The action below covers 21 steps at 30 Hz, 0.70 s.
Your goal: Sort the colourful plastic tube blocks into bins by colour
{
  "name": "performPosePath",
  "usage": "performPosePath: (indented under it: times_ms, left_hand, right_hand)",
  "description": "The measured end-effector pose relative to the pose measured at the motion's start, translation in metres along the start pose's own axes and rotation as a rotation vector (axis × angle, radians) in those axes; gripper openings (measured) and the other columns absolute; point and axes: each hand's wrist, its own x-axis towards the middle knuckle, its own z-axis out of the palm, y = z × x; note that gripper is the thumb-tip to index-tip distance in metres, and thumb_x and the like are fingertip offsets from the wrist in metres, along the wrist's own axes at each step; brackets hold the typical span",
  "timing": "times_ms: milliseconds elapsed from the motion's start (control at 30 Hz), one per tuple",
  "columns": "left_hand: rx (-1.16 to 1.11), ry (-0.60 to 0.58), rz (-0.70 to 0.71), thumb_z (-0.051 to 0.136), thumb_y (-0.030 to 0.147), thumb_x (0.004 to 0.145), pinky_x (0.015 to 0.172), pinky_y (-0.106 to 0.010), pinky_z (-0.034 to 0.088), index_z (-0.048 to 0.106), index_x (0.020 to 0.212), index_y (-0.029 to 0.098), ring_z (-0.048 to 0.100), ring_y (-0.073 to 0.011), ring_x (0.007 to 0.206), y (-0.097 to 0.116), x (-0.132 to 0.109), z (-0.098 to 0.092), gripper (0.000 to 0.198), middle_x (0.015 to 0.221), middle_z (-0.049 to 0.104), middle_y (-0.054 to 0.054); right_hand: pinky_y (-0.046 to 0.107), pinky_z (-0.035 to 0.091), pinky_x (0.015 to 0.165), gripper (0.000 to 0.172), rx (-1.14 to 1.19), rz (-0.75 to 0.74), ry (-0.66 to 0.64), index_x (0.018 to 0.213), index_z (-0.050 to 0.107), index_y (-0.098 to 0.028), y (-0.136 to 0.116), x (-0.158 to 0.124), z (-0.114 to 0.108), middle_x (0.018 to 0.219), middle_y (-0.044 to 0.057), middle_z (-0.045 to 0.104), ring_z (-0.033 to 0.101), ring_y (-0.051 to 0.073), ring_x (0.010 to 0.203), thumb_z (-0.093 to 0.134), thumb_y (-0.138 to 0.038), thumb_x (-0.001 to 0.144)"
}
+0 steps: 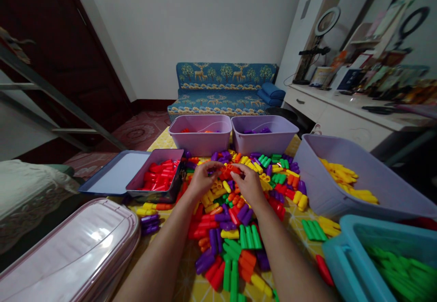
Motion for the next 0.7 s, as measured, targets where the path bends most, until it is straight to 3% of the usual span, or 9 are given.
performPosePath:
  times_ms: [200, 400, 567, 700]
  left_hand:
    - [-0.044, 0.100, -0.001, 0.062, 0.023, 0.071, 0.064, -0.023, 0.048, 0.072, 0.090, 0.012, 0.062, -0.0146, 0.067, 0.002, 0.001, -0.001, 0.023, 0.075, 0.070, -0.005]
    - [-0.147, 0.221, -0.059, 0.068, 0.032, 0.070, 0.063, -0.023, 0.048, 0.071, 0.089, 0.013, 0.063, -0.0155, 0.070, -0.001, 0.003, -0.005, 0.027, 0.080, 0.071, -0.006]
    - [-0.289, 0.230, -0.100, 0.074, 0.035, 0.064, 0.063, -0.023, 0.049, 0.071, 0.088, 0.013, 0.064, -0.0151, 0.070, -0.002, 0.001, -0.004, 0.033, 0.081, 0.071, -0.006]
    - [-0.443, 0.216, -0.165, 0.078, 0.034, 0.060, 0.056, -0.021, 0.049, 0.069, 0.087, 0.012, 0.062, -0.0121, 0.063, 0.012, 0.004, -0.004, 0.036, 0.078, 0.070, -0.004]
  right_hand:
    - [0.036, 0.048, 0.086, 0.027, -0.056, 0.055, 0.011, 0.103, 0.066, -0.017, 0.005, 0.001, 0.001, 0.101, 0.009, 0.070, 0.064, 0.022, 0.093, 0.056, -0.027, 0.080]
    - [0.036, 0.048, 0.084, 0.027, -0.073, 0.068, 0.007, 0.102, 0.067, -0.014, -0.001, 0.001, 0.001, 0.099, 0.011, 0.070, 0.064, 0.023, 0.090, 0.056, -0.025, 0.080]
    - [0.036, 0.048, 0.085, 0.027, -0.067, 0.071, 0.003, 0.102, 0.067, -0.013, 0.000, 0.000, 0.002, 0.100, 0.011, 0.070, 0.064, 0.022, 0.091, 0.056, -0.024, 0.080]
    - [0.034, 0.048, 0.083, 0.026, -0.077, 0.054, -0.001, 0.101, 0.067, -0.015, -0.001, 0.000, 0.003, 0.098, 0.009, 0.071, 0.064, 0.022, 0.089, 0.055, -0.022, 0.079]
